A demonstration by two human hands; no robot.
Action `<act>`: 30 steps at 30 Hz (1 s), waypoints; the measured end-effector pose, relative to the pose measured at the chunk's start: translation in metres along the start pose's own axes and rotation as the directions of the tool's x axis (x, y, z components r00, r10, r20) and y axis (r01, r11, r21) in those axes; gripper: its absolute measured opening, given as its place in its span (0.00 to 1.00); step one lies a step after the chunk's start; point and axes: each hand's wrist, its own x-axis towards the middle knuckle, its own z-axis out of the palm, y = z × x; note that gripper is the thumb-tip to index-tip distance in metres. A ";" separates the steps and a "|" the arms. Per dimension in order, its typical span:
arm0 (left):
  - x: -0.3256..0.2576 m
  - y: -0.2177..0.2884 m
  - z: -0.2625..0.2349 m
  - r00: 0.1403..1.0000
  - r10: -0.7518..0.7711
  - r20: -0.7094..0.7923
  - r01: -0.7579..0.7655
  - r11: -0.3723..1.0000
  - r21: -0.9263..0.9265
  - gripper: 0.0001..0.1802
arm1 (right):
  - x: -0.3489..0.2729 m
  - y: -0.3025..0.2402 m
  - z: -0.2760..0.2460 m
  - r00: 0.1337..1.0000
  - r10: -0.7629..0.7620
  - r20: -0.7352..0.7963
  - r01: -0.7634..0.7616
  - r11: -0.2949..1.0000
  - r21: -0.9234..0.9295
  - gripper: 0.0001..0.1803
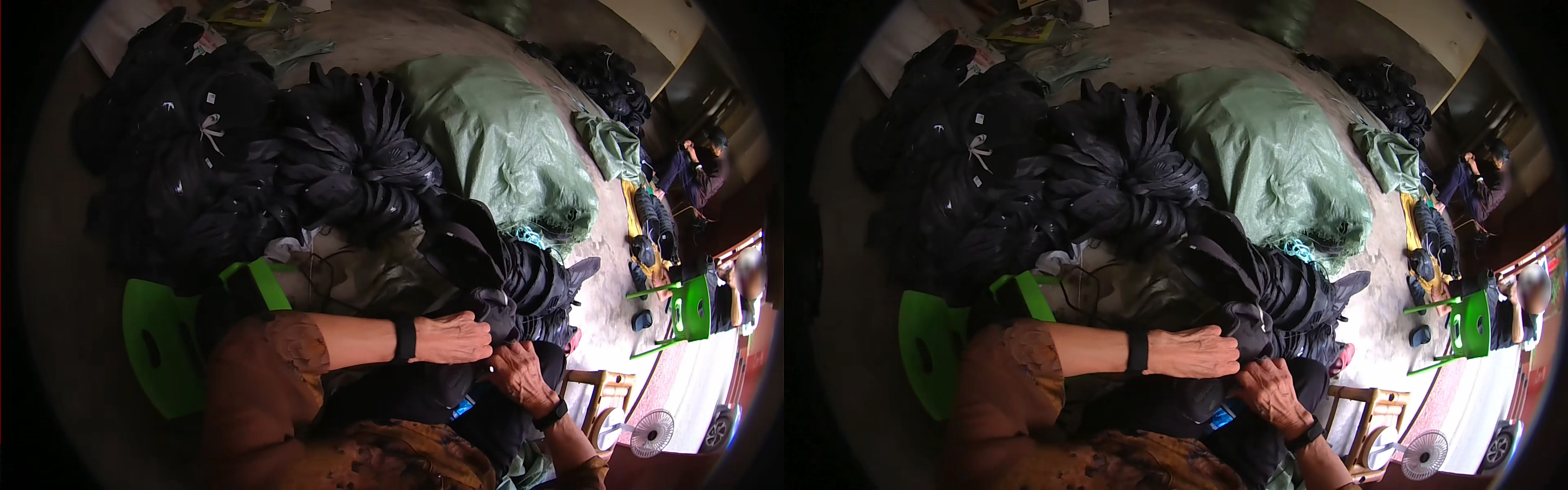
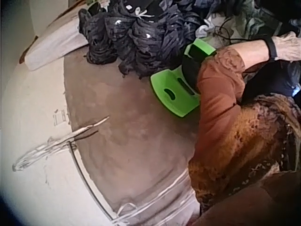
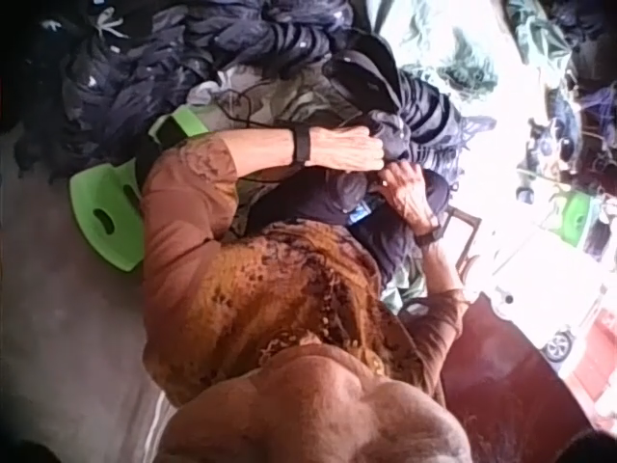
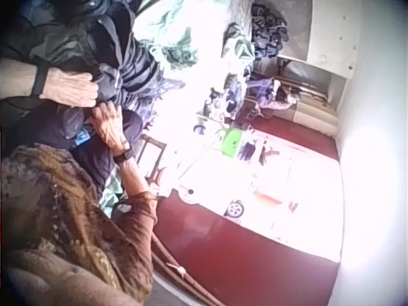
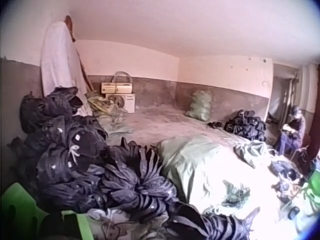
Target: Insert and pull laces through the eyelets of a shoe.
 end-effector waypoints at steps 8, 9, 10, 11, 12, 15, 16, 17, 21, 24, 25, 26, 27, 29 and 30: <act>0.013 0.003 0.011 0.955 -0.075 0.288 0.095 0.994 -0.057 0.05 | -0.004 -0.005 0.012 0.997 0.057 0.043 -0.059 0.997 0.046 0.13; 0.012 0.001 0.004 0.991 -0.004 0.132 -0.001 0.999 0.037 0.05 | -0.009 -0.005 0.015 0.991 0.125 0.050 -0.129 0.987 0.099 0.12; 0.010 -0.001 -0.003 0.998 0.022 0.060 -0.011 0.984 -0.179 0.06 | -0.009 -0.006 0.017 0.989 0.138 0.050 -0.142 0.985 0.101 0.12; 0.010 -0.005 -0.001 0.997 0.058 0.050 -0.045 0.972 -0.232 0.04 | -0.010 -0.010 0.021 0.980 0.196 0.022 -0.197 0.967 0.162 0.11; 0.010 -0.004 -0.005 0.994 0.049 0.099 -0.026 0.974 -0.226 0.03 | -0.017 -0.012 0.024 0.965 0.264 0.001 -0.257 0.940 0.225 0.10; 0.005 -0.001 -0.010 0.989 0.097 0.113 -0.105 0.992 0.071 0.02 | -0.039 0.025 0.053 0.944 -0.100 -0.315 0.149 0.980 0.135 0.10; 0.005 0.002 -0.018 0.990 0.059 0.132 -0.066 0.996 0.055 0.03 | -0.017 0.025 0.015 0.959 0.232 0.163 -0.283 0.814 0.508 0.10; 0.007 0.006 -0.026 0.987 0.023 0.157 -0.031 0.999 0.045 0.03 | 0.010 0.026 -0.022 0.693 0.302 0.655 -0.715 0.404 0.570 0.10; 0.016 0.005 -0.018 0.992 0.002 0.125 0.008 0.996 -0.086 0.04 | 0.008 0.034 0.019 0.824 0.182 0.536 -0.460 0.767 0.447 0.11; 0.018 0.007 -0.011 0.995 -0.026 0.100 0.041 0.988 -0.148 0.04 | -0.003 0.025 0.024 0.842 0.223 0.491 -0.489 0.700 0.521 0.09; 0.018 0.009 -0.012 0.995 -0.026 0.098 0.040 0.988 -0.149 0.04 | -0.009 0.021 0.032 0.856 0.294 0.426 -0.498 0.692 0.522 0.09; 0.019 0.011 -0.012 0.993 -0.034 0.110 0.049 0.989 -0.142 0.04 | -0.013 0.018 0.037 0.861 0.362 0.357 -0.505 0.685 0.525 0.09; 0.020 0.013 -0.012 0.991 -0.038 0.127 0.056 0.989 -0.139 0.04 | -0.014 0.014 0.037 0.859 0.365 0.359 -0.509 0.680 0.527 0.09; 0.020 0.018 -0.014 0.989 -0.082 0.120 0.103 0.977 -0.185 0.04 | -0.014 0.007 0.034 0.772 0.561 0.298 -0.613 0.533 0.583 0.09; 0.019 0.019 -0.016 0.984 -0.136 0.112 0.159 0.962 -0.221 0.04 | -0.012 0.011 0.022 0.808 0.507 0.301 -0.525 0.385 0.759 0.10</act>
